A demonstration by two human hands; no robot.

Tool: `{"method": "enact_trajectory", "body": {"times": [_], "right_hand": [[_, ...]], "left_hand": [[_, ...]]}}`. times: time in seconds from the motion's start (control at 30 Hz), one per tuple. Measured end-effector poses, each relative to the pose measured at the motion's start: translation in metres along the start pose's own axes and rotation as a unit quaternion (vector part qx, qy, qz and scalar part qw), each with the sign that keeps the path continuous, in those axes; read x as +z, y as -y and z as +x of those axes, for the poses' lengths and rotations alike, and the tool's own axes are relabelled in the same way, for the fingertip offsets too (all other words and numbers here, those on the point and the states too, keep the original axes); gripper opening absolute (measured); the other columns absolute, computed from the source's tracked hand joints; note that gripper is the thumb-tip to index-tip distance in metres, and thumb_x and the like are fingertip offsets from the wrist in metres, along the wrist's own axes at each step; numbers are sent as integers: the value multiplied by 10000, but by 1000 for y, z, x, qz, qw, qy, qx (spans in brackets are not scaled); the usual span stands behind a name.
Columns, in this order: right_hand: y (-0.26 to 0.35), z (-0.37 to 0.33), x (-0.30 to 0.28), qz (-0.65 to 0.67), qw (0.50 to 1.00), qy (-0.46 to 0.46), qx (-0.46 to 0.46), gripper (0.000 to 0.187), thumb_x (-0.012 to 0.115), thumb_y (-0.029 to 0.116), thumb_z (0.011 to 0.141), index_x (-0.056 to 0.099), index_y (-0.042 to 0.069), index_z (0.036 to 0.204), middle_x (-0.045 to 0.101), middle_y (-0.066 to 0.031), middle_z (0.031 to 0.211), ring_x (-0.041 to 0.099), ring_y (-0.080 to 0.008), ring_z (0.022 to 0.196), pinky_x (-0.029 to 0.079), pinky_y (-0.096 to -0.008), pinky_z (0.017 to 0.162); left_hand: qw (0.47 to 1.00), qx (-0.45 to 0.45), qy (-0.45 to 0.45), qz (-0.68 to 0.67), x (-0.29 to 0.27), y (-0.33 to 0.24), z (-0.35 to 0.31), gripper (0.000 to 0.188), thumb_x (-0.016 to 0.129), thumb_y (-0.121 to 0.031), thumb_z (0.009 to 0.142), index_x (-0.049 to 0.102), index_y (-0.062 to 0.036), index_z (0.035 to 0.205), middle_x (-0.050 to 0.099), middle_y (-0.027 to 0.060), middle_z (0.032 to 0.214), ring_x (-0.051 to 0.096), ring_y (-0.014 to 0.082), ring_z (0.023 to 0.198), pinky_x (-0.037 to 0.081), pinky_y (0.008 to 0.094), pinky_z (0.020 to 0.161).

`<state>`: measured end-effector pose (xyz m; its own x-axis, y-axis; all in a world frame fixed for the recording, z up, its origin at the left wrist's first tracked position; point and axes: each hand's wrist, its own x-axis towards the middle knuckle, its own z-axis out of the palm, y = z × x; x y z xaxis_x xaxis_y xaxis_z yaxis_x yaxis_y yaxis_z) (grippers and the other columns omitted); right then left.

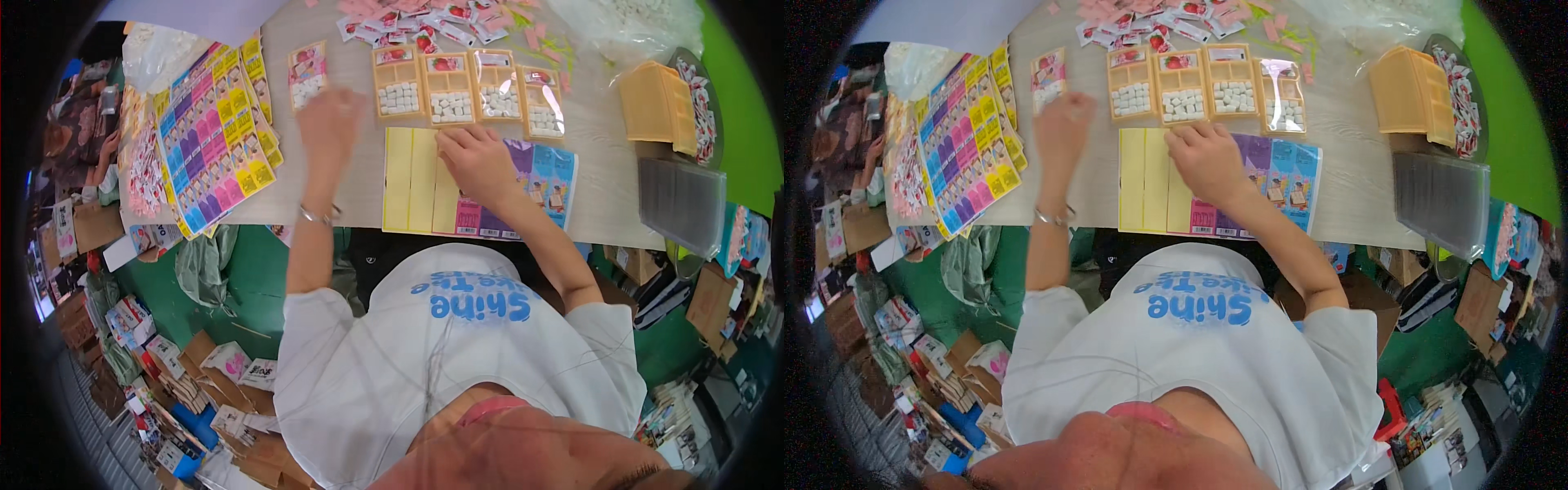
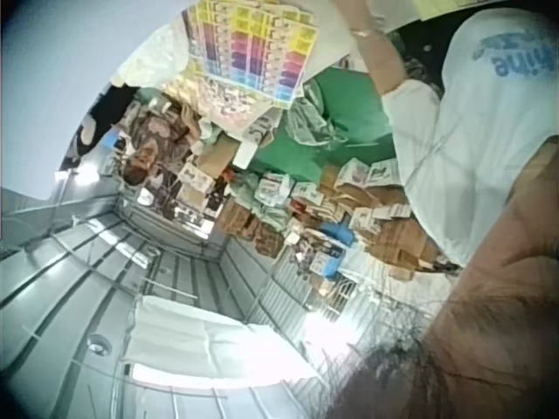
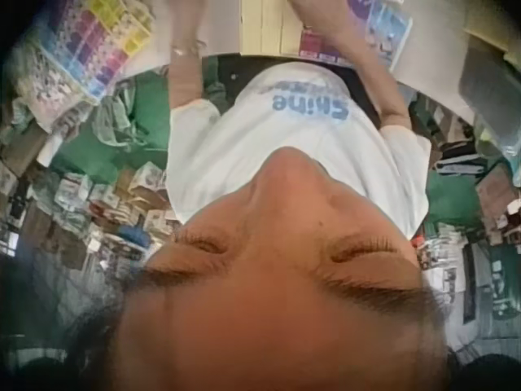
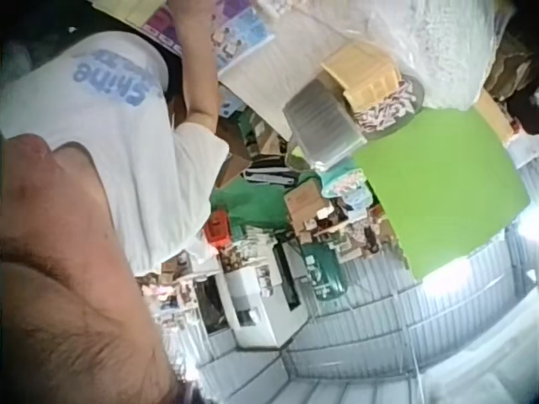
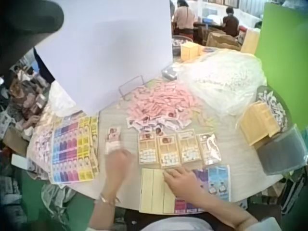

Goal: Packaging small white building blocks into individual plastic bags with character cards.

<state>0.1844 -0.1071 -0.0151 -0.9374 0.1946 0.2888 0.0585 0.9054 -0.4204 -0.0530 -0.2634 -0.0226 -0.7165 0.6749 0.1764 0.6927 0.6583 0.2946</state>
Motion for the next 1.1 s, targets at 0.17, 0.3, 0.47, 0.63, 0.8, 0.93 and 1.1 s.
{"method": "enact_trajectory", "body": {"times": [0.17, 0.3, 0.47, 0.63, 0.8, 0.93, 1.1], "right_hand": [[6, -11, 5, -148, 981, -48, 119, 377, 761, 213, 775, 642, 79, 1106, 653, -61, 1029, 598, -281, 1027, 451, -426, 864], [-17, -27, 5, -123, 985, -38, 113, 329, 756, 200, 799, 648, 84, 1087, 629, -69, 984, 585, -294, 961, 439, -436, 832], [-22, -27, 28, 60, 995, -78, 33, 207, 734, 117, 824, 690, 102, 1026, 609, -65, 969, 568, -303, 938, 447, -422, 824], [-24, -34, 16, -25, 994, -92, -61, 336, 747, 138, 778, 702, 139, 1111, 619, 1, 1000, 583, -234, 947, 456, -381, 837], [-37, -36, 15, -79, 980, -119, -136, 385, 766, 146, 745, 736, 169, 1128, 633, 40, 1037, 581, -195, 963, 456, -357, 850], [-39, -29, 12, -79, 977, -112, -161, 330, 764, 170, 742, 744, 170, 1072, 632, 39, 1035, 578, -198, 967, 454, -356, 853], [-35, -15, 8, -57, 984, -93, -142, 206, 759, 177, 752, 721, 161, 954, 620, 0, 998, 578, -221, 959, 455, -378, 849]], "left_hand": [[999, -4, 46, -19, 0, -53, -99, 581, 829, -401, 733, 653, -145, 1223, 622, 73, 1183, 542, 275, 1159, 381, 508, 963], [999, 8, 3, -33, -5, -64, -108, 574, 794, -358, 778, 617, -140, 1278, 584, 92, 1203, 506, 268, 1157, 352, 512, 990], [985, 137, -22, -102, 42, -100, -97, 296, 697, -243, 883, 667, -119, 1150, 622, 69, 1085, 514, 277, 1103, 327, 493, 999], [983, 116, -30, -141, 56, -101, -99, 111, 622, -160, 940, 679, -87, 1001, 640, 58, 973, 515, 284, 1065, 316, 471, 978], [984, 122, -32, -128, 55, -104, -97, 96, 588, -154, 956, 653, -85, 966, 629, 75, 972, 514, 291, 1042, 317, 467, 964], [982, 121, -39, -141, 57, -104, -93, 96, 583, -154, 956, 650, -87, 971, 627, 74, 969, 514, 293, 1044, 317, 468, 961], [983, 134, -26, -120, 56, -102, -89, 133, 624, -222, 940, 644, -93, 964, 631, 57, 964, 514, 287, 1041, 325, 466, 955]]}}
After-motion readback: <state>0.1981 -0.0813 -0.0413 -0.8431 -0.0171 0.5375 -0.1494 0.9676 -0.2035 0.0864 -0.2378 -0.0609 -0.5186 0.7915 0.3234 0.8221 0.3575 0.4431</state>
